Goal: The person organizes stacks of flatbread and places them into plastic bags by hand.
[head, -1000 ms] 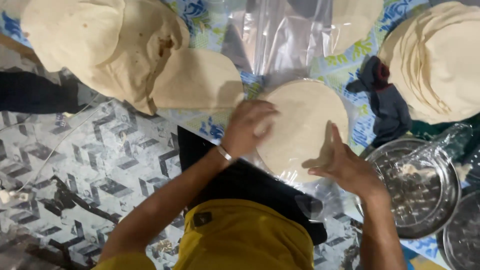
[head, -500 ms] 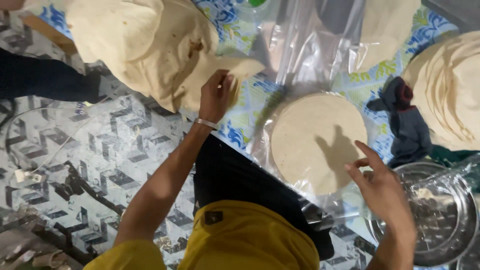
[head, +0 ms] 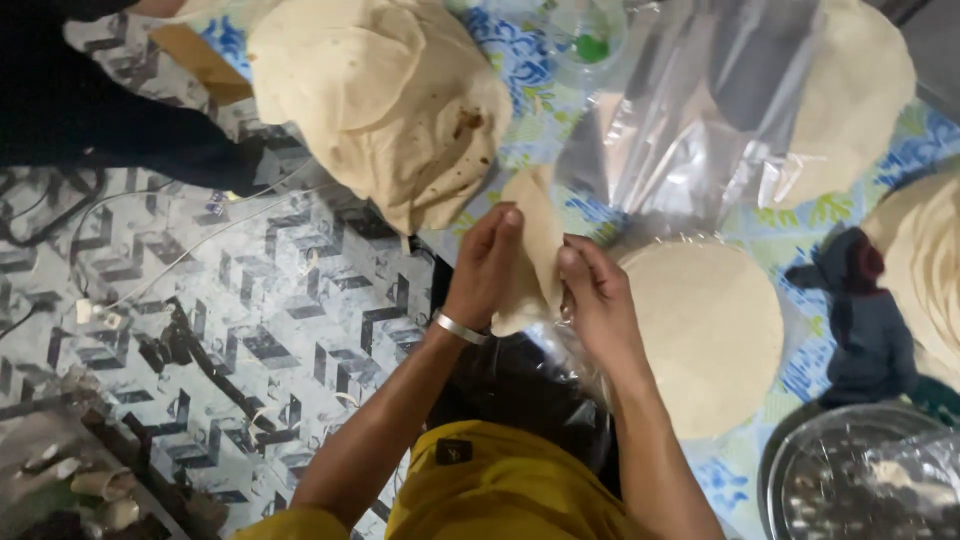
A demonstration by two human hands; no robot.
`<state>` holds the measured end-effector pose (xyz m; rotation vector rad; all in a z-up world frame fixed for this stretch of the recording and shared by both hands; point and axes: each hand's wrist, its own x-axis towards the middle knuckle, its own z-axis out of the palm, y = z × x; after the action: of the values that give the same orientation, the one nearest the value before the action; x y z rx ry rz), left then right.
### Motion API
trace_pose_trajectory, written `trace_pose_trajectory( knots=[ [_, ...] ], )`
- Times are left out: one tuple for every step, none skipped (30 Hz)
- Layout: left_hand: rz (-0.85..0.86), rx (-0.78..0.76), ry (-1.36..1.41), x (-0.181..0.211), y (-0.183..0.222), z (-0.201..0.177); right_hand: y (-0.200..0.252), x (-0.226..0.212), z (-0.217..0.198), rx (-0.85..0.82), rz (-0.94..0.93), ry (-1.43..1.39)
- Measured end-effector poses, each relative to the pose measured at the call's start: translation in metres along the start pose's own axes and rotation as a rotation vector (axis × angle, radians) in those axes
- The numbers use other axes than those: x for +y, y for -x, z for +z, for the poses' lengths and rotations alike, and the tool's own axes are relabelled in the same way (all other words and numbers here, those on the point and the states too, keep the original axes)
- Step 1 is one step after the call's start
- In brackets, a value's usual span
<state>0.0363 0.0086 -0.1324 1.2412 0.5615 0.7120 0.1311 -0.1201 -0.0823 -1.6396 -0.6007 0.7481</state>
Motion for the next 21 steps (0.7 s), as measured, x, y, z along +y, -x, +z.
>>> trace_pose_trajectory(
  knots=[
    [0.011, 0.013, -0.002, -0.005, 0.000, -0.001, -0.002, 0.002, 0.001, -0.014, -0.009, 0.000],
    [0.005, -0.001, -0.004, -0.009, 0.000, -0.001, -0.005, 0.003, 0.002, -0.034, 0.022, -0.021],
    [-0.001, -0.018, -0.005, -0.014, 0.000, 0.000, -0.007, 0.005, 0.002, -0.051, 0.054, -0.041],
    [0.009, -0.009, -0.006, -0.017, 0.000, -0.001, -0.008, 0.010, 0.004, -0.061, 0.046, -0.040],
    [-0.003, -0.017, -0.040, -0.021, 0.000, 0.000, -0.008, 0.014, 0.005, -0.087, 0.074, -0.068],
    [-0.015, -0.025, -0.074, -0.025, 0.001, 0.001, -0.008, 0.019, 0.005, -0.114, 0.103, -0.096],
    [-0.011, -0.025, -0.071, -0.014, 0.002, 0.005, -0.010, 0.020, 0.007, -0.115, 0.098, -0.093],
    [0.076, 0.022, -0.205, -0.004, 0.003, 0.010, -0.012, 0.021, 0.008, -0.094, 0.161, -0.124],
    [0.160, 0.072, -0.340, 0.006, 0.006, 0.015, -0.014, 0.023, 0.010, -0.076, 0.226, -0.154],
    [0.163, 0.075, -0.338, 0.009, 0.011, 0.015, -0.016, 0.033, 0.010, -0.079, 0.224, -0.151],
    [0.234, 0.112, -0.464, 0.013, 0.014, 0.015, -0.022, 0.043, 0.011, -0.048, 0.229, -0.267],
    [0.304, 0.150, -0.590, 0.017, 0.016, 0.014, -0.028, 0.053, 0.012, -0.018, 0.233, -0.382],
    [0.310, 0.157, -0.590, 0.015, 0.019, 0.011, -0.028, 0.059, 0.012, -0.024, 0.227, -0.380],
    [0.299, 0.100, -0.610, 0.013, 0.021, 0.007, -0.029, 0.066, 0.012, -0.043, 0.243, -0.459],
    [0.288, 0.045, -0.631, 0.011, 0.023, 0.003, -0.031, 0.073, 0.012, -0.064, 0.260, -0.539],
    [0.294, 0.054, -0.633, 0.000, 0.022, -0.004, -0.032, 0.072, 0.014, -0.074, 0.255, -0.537],
    [0.285, -0.014, -0.643, -0.011, 0.022, -0.012, -0.031, 0.072, 0.017, -0.036, 0.325, -0.547],
    [0.276, -0.082, -0.652, -0.023, 0.022, -0.019, -0.030, 0.072, 0.019, 0.002, 0.396, -0.556],
    [0.280, -0.075, -0.653, -0.022, 0.022, -0.019, -0.031, 0.073, 0.021, -0.004, 0.392, -0.554],
    [0.183, -0.088, -0.589, -0.022, 0.023, -0.019, -0.031, 0.074, 0.023, -0.021, 0.326, -0.507],
    [0.085, -0.103, -0.525, -0.022, 0.024, -0.019, -0.031, 0.076, 0.025, -0.036, 0.260, -0.461]
  ],
)
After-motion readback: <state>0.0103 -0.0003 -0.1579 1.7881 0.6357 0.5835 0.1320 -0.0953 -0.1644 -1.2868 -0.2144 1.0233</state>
